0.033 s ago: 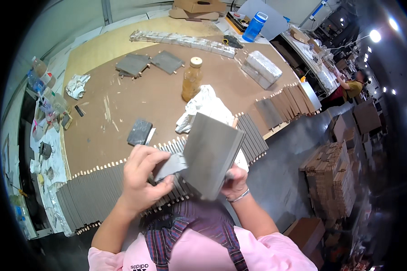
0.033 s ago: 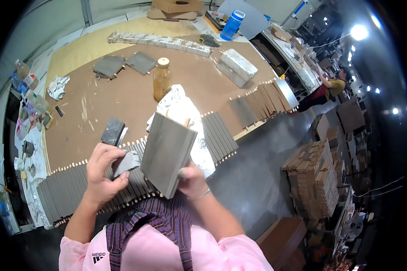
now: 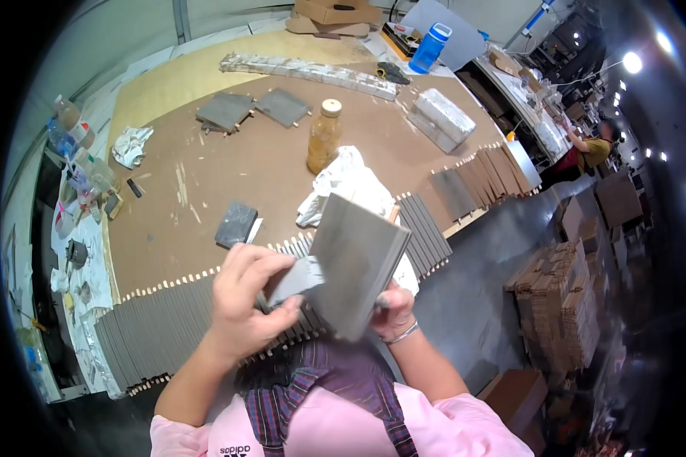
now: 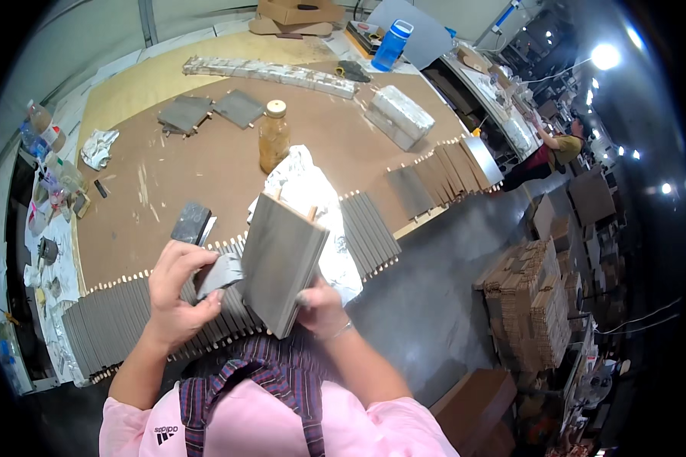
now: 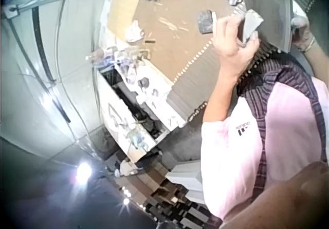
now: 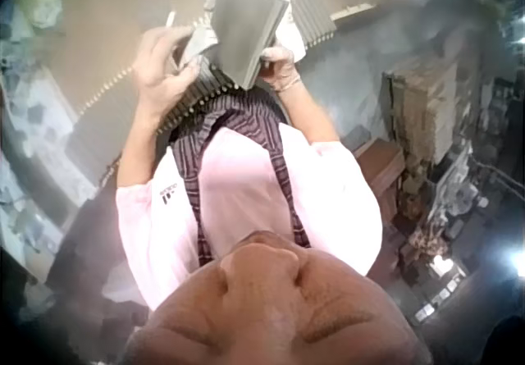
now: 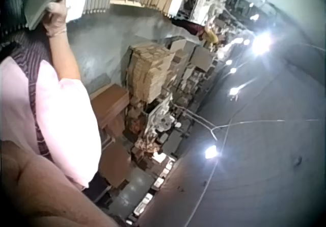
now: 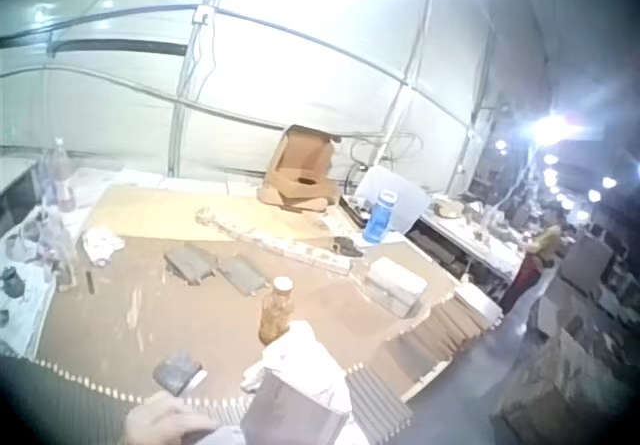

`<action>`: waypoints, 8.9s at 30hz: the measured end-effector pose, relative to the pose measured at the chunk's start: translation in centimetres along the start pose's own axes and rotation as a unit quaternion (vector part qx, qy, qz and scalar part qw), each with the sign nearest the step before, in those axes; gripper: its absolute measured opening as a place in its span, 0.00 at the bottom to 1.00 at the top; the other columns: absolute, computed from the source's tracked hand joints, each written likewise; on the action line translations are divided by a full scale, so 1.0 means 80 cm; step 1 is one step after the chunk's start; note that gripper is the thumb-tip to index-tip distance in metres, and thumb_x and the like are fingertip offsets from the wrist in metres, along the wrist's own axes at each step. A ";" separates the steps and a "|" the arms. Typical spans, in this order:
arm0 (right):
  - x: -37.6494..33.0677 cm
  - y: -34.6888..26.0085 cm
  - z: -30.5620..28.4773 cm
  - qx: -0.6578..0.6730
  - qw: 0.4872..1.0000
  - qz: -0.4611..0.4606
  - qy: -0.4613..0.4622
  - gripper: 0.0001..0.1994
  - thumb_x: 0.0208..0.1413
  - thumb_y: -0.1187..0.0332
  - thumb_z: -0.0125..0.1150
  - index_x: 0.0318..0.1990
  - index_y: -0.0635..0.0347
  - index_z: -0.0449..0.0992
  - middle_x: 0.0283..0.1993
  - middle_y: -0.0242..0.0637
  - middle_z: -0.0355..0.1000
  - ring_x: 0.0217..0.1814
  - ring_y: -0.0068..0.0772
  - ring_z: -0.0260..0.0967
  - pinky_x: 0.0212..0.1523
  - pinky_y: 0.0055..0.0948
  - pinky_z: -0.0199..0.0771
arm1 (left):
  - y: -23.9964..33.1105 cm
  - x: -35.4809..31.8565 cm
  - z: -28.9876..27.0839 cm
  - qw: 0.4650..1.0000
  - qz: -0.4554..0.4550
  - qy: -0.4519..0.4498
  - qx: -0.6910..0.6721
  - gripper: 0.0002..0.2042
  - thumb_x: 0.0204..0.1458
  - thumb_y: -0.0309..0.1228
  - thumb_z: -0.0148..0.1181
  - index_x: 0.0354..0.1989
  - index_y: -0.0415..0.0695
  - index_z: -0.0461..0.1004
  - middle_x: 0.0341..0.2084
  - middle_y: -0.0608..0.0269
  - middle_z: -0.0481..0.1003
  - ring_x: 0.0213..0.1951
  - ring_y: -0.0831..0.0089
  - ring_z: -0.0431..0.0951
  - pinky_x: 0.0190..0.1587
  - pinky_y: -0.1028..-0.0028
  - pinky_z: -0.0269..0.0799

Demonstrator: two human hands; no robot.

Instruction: The person wipes a tile with a cloth, applies liquid from a bottle, and sands the edges and surfaces of the item with a block before placing it into a row.

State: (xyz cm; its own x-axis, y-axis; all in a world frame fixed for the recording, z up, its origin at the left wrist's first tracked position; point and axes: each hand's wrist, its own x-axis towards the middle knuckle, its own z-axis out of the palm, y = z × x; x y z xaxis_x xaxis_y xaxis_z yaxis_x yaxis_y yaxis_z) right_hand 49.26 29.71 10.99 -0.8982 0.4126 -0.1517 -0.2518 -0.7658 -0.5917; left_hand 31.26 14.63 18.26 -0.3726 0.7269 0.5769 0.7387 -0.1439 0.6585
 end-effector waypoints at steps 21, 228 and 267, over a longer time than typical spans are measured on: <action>-0.002 -0.001 0.022 -0.124 0.990 -0.015 -0.061 0.60 0.29 0.63 0.77 0.71 0.58 0.41 0.66 0.39 0.53 0.70 0.36 0.53 0.70 0.35 0.50 | 0.030 0.043 0.030 0.999 0.012 0.034 -0.032 0.17 0.33 0.25 0.67 0.36 0.37 0.74 0.28 0.55 0.72 0.28 0.61 0.75 0.30 0.68 0.72; -0.022 0.066 0.074 -0.217 0.972 -0.016 0.093 0.05 0.54 0.75 0.61 0.37 0.66 0.72 0.30 0.29 0.72 0.28 0.17 0.69 0.28 0.19 0.72 | 0.012 0.026 0.008 0.984 0.057 0.026 0.168 0.17 0.31 0.25 0.67 0.35 0.39 0.76 0.31 0.54 0.74 0.32 0.57 0.75 0.33 0.65 0.73; -0.033 0.007 0.004 0.079 0.973 -0.118 0.180 0.15 0.49 0.73 0.54 0.44 0.72 0.75 0.47 0.46 0.75 0.53 0.44 0.71 0.59 0.42 0.67 | -0.065 -0.064 -0.036 0.687 -0.434 0.081 -0.577 0.19 0.61 0.38 0.46 0.51 0.34 0.68 0.37 0.47 0.76 0.34 0.65 0.78 0.40 0.65 0.78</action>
State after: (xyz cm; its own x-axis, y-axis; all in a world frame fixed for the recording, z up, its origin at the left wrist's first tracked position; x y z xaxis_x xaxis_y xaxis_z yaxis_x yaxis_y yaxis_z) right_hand 51.36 28.05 11.32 -0.6305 0.7111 -0.3112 -0.5142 -0.6829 -0.5189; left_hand 27.74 9.70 13.28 -0.5176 0.8044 -0.2916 -0.7044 -0.2071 0.6789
